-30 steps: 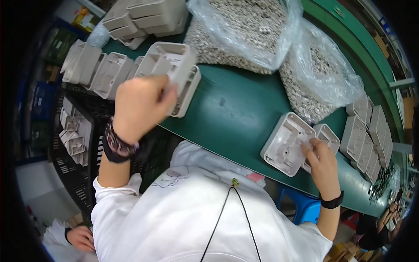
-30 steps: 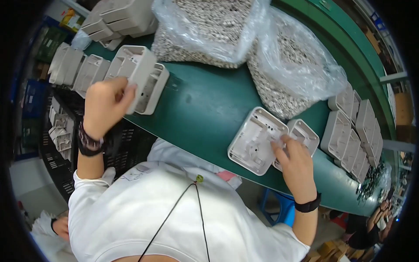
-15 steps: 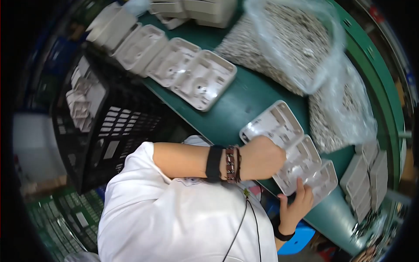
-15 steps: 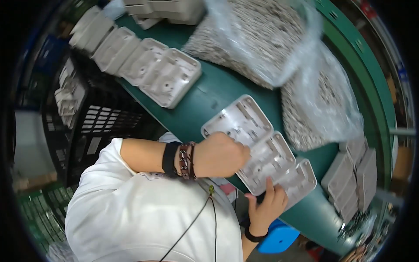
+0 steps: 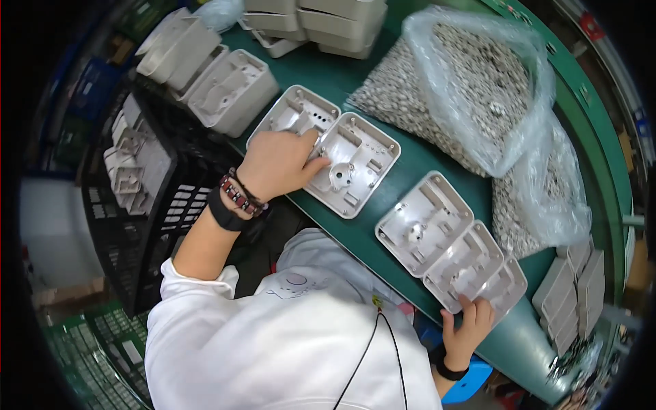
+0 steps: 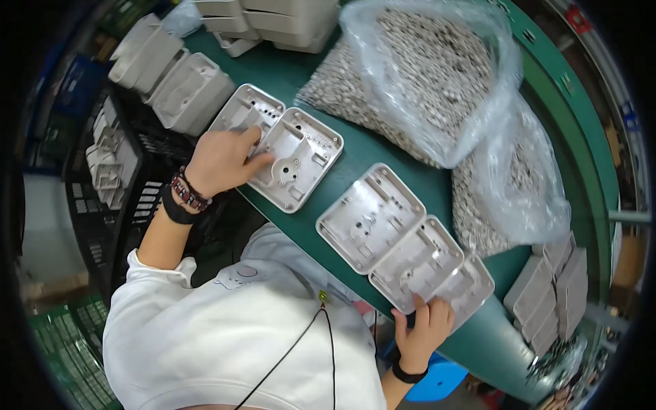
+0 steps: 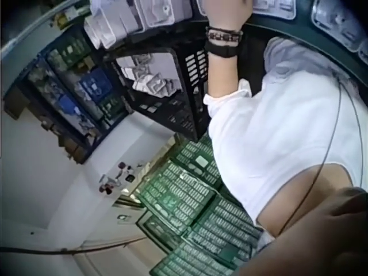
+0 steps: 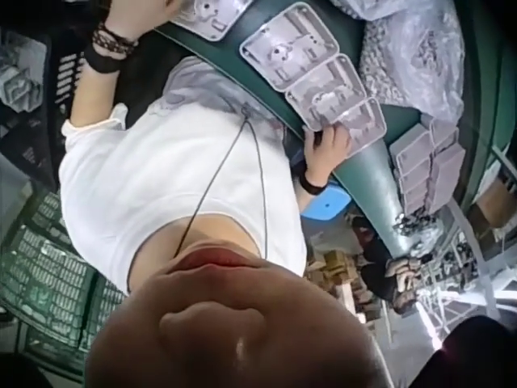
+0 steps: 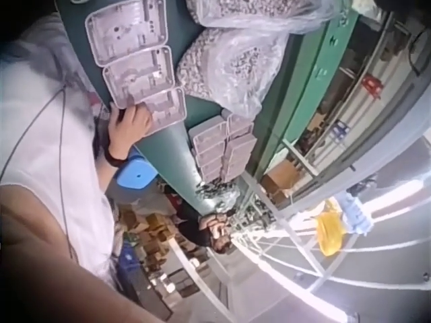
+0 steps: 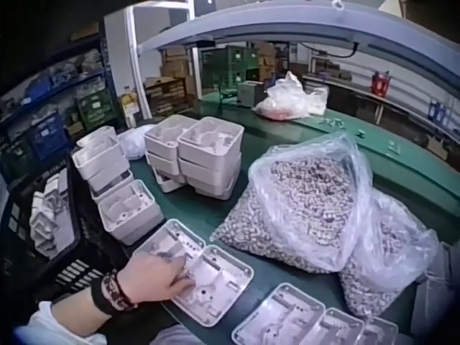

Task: The person picks up small white components from a bag and inserts them into the slots of plastic housings by hand. After filling the housings, the person stacks them together and moves them to the side of the workbench.

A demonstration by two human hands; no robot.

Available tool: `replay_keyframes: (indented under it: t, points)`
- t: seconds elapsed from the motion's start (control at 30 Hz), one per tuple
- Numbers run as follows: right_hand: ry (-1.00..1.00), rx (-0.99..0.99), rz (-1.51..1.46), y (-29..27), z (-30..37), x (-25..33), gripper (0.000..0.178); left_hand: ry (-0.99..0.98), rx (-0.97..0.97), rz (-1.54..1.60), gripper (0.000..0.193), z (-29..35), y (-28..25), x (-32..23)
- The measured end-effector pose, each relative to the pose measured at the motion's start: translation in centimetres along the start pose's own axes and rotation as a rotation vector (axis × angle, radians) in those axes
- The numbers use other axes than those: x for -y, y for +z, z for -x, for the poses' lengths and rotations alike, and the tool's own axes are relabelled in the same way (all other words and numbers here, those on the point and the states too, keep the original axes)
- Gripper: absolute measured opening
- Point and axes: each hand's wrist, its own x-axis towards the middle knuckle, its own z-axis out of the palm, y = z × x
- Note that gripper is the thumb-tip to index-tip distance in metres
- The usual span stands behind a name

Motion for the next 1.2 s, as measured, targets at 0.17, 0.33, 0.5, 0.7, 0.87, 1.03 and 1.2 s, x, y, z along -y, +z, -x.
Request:
replay_keyframes:
  t: [0.17,0.33,0.5,0.7,0.87,1.03,1.2]
  points:
    - [-0.076,-0.083,-0.126,0.1,-1.7,-0.4,0.042,-0.019,0.051,0.029,0.029,-1.1,0.9,-3.8]
    - [0.085,-0.363,-0.101,2.7,-1.8,-1.7,0.029,-0.036,0.046,0.091,0.025,-1.6,2.9,-2.9]
    - [0.101,-0.451,0.020,3.1,-1.0,-2.0,0.024,-0.177,0.157,0.246,0.037,-2.2,0.8,-4.9]
    - [0.086,-0.322,0.033,1.1,-1.1,1.3,0.031,-0.033,0.053,0.078,0.041,-0.4,-0.3,-1.2]
    - [0.042,-0.435,0.012,1.8,-1.2,2.5,0.046,-0.247,0.248,0.090,0.043,-0.4,-2.4,-2.1]
    - [0.055,-0.485,0.216,3.7,-1.7,2.8,0.050,-0.104,0.064,0.227,0.043,0.0,1.9,-0.1]
    - [0.068,-0.446,0.307,5.1,0.1,0.7,0.046,-0.076,-0.093,0.382,0.044,-0.2,2.3,-2.9]
